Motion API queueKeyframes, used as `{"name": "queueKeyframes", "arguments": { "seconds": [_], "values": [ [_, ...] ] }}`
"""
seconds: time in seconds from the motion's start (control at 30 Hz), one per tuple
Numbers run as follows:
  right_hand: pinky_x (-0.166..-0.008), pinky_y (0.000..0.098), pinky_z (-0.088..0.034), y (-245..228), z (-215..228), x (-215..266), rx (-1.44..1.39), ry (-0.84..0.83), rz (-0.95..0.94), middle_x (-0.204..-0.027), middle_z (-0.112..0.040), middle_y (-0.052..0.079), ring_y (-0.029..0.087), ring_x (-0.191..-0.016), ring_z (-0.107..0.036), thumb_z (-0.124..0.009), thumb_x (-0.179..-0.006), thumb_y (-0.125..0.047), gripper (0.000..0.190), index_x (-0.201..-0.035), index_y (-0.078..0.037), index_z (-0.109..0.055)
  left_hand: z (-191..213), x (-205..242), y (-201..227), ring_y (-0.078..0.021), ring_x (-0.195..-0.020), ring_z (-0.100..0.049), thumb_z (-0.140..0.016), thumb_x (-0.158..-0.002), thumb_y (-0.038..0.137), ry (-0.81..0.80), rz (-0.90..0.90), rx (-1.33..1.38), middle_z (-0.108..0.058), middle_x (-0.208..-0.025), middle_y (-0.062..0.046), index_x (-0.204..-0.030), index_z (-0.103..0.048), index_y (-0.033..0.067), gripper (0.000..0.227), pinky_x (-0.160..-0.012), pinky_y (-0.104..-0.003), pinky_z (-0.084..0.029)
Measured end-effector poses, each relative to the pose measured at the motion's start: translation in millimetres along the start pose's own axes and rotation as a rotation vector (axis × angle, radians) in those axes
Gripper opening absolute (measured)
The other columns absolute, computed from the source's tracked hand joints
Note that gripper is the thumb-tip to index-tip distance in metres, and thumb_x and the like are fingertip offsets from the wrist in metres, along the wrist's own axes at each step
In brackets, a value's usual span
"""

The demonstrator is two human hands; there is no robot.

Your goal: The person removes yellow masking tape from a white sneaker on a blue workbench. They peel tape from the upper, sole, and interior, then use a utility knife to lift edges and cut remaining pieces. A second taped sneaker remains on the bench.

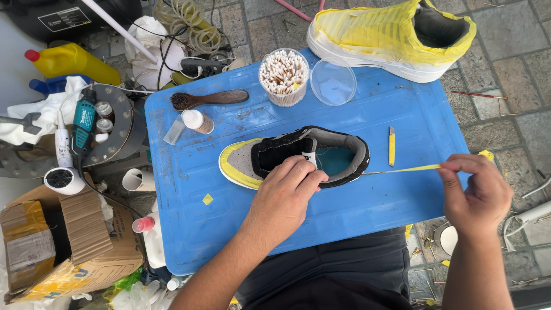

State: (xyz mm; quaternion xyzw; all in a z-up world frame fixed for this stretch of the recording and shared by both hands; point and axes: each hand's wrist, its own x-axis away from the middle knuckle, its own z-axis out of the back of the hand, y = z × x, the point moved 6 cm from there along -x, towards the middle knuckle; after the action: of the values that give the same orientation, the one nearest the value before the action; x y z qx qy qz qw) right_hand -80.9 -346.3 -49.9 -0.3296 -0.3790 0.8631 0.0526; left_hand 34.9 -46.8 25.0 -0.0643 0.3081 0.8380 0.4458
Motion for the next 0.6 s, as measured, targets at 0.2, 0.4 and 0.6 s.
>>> {"name": "queueKeyframes", "arguments": {
  "seconds": [0.2, 0.4, 0.6],
  "values": [
    [-0.083, 0.0242, -0.053, 31.9, 20.4, -16.9, 0.162, 0.075, -0.103, -0.105, -0.073, 0.013, 0.015, -0.091, -0.068, -0.075, -0.109, 0.007, 0.01, -0.105, 0.004, -0.066, 4.1, -0.9, 2.4, -0.0282, -0.115, -0.061, -0.071, -0.086, 0.002, -0.063, -0.013, 0.043, -0.061, -0.107, -0.008, -0.103, -0.067, 0.0052, 0.017, -0.097, -0.041, -0.052],
    [-0.087, 0.0235, -0.055, 46.7, -7.2, -36.6, 0.142, 0.029, -0.161, -0.102, -0.074, 0.009, 0.012, -0.091, -0.071, -0.075, -0.108, 0.002, 0.007, -0.107, 0.002, -0.068, 9.3, -1.5, 4.3, -0.0275, -0.116, -0.059, -0.064, -0.079, -0.009, -0.185, -0.068, 0.086, -0.06, -0.106, -0.007, -0.102, -0.067, 0.005, 0.027, -0.119, -0.05, -0.041],
    [-0.086, 0.0277, -0.055, 49.9, -14.8, -49.5, 0.159, 0.045, -0.231, -0.1, -0.075, 0.008, 0.013, -0.088, -0.07, -0.075, -0.106, -0.002, 0.007, -0.109, 0.001, -0.07, 20.3, 3.7, 5.3, -0.0274, -0.117, -0.058, -0.066, -0.078, -0.006, -0.301, -0.078, 0.155, -0.059, -0.106, -0.006, -0.099, -0.067, 0.0068, 0.025, -0.121, -0.05, -0.038]
  ]
}}
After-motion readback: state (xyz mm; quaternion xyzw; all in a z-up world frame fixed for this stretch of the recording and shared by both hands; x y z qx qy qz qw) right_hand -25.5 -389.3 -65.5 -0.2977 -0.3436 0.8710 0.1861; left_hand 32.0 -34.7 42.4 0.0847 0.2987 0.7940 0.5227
